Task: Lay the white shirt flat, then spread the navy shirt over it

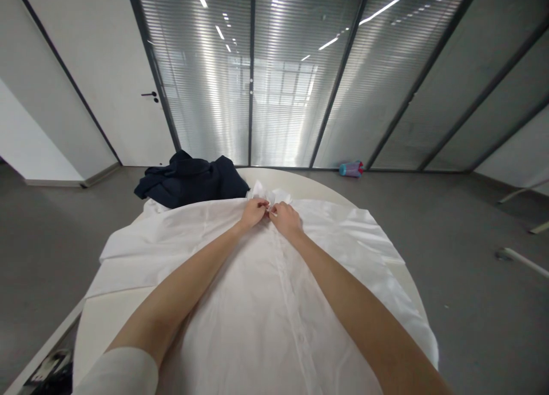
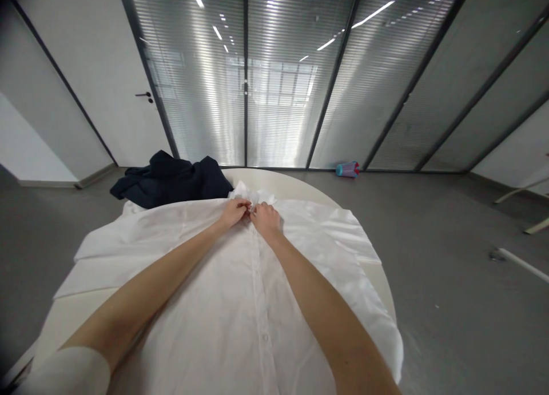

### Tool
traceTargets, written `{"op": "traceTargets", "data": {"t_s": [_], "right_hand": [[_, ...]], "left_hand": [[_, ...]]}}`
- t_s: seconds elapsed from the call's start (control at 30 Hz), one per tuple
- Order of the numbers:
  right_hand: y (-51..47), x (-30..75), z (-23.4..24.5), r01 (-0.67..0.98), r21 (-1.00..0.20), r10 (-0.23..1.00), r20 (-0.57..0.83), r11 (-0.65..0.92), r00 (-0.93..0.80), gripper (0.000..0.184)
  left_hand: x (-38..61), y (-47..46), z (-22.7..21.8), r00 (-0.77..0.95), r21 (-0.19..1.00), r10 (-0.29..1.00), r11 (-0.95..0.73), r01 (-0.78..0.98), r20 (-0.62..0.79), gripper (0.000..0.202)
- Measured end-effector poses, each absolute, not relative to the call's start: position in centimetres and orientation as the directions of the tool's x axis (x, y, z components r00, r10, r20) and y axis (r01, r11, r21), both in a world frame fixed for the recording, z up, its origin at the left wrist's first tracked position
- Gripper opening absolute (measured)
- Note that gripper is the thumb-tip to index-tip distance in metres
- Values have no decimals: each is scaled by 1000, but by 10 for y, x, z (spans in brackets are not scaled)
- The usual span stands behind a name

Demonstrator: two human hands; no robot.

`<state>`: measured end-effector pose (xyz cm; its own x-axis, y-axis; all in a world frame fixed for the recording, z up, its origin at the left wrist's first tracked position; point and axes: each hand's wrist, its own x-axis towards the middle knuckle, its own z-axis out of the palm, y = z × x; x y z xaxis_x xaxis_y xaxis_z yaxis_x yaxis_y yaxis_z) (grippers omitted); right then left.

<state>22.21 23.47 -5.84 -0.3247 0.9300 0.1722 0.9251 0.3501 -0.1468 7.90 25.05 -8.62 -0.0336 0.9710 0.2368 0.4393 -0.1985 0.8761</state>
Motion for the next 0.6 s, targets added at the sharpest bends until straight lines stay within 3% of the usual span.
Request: {"op": "traceTargets", "data": {"t_s": [0.17, 0.6], "right_hand": [[232, 221, -62, 926, -112, 921, 201, 361, -335, 31], [237, 223, -67, 855, -372, 911, 338, 361, -237, 18]], "left_hand": [[79, 246, -88, -31, 808, 957, -226, 545, 289, 35], [87, 235, -84, -86, 629, 896, -236, 740, 437, 7]]}}
